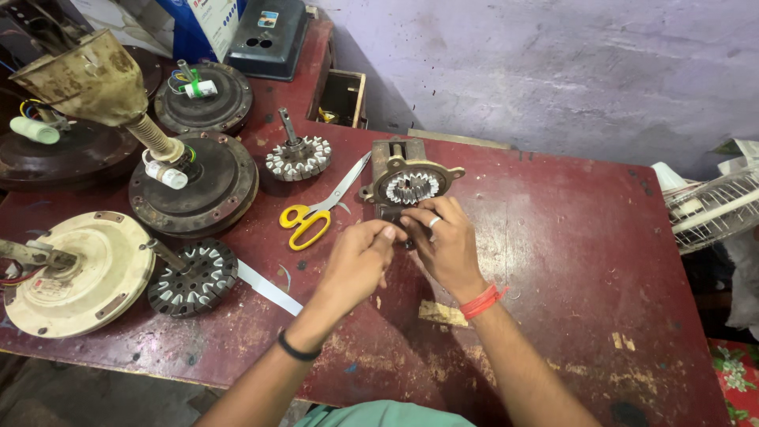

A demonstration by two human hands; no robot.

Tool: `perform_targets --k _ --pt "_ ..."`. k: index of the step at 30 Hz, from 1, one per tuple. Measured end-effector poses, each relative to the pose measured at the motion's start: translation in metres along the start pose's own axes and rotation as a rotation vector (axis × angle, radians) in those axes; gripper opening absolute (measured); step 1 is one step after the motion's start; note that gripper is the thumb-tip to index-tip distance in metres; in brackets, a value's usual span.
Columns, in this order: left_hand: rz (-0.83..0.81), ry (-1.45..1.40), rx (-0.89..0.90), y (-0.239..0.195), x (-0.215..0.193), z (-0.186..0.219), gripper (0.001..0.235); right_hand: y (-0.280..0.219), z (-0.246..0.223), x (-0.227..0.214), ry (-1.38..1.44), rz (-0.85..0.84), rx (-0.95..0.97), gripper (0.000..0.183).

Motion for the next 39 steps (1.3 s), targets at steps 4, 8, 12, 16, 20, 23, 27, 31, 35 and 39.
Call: perform_targets --k 4,8,12,16,20,23,27,31,35,39 --pt "0.16 0.207 0.071 0.008 0.002 0.016 0.028 -0.003 0.003 -0.002 0.05 0.052 0.028 0.01" --pt "0.245 0.2 0.095 0.022 -0.001 0.022 0.032 -0.003 0.008 -0.003 0.069 0.045 0.076 0.009" --pt "0.168 0.12 -0.017 0.033 -0.001 0.009 0.03 -0.002 0.018 -0.003 0.113 0.062 0.196 0.009" --pt "0.041 -0.046 -0.056 0.016 0.012 -0.017 0.028 -0.002 0.026 -0.001 0.132 0.085 0.28 0.011" --pt "-0.167 -0.355 -0.026 -0.011 0.035 -0.034 0.03 -0.001 0.028 -0.002 0.085 0.101 0.314 0.015" --pt "-0.113 -0.267 -0.046 -0.014 0.032 -0.036 0.023 0.0 0.032 0.002 0.073 0.091 0.383 0.016" --pt "-0.014 0.018 0.039 -0.017 0.031 -0.019 0.025 0.003 0.03 0.0 0.039 0.095 0.38 0.017" --pt "-0.301 -0.543 -0.134 -0.025 0.062 -0.021 0.023 0.004 0.034 0.001 0.032 0.079 0.405 0.018" --pt "-0.279 -0.727 -0.08 -0.025 0.05 -0.014 0.023 0.004 0.035 0.001 0.008 0.076 0.425 0.019" --pt "0.056 -0.526 0.107 -0.003 0.01 -0.008 0.03 0.002 0.039 0.002 0.063 0.085 0.468 0.017"
Point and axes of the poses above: each hand's wrist, its own y-axis towards the middle knuckle, its own x-axis out of the palm, z = x × y, the point moved 9 cm from there along y, towards the middle knuckle, and after that the axes turned 3 degrees about -z, right-handed, at the moved point
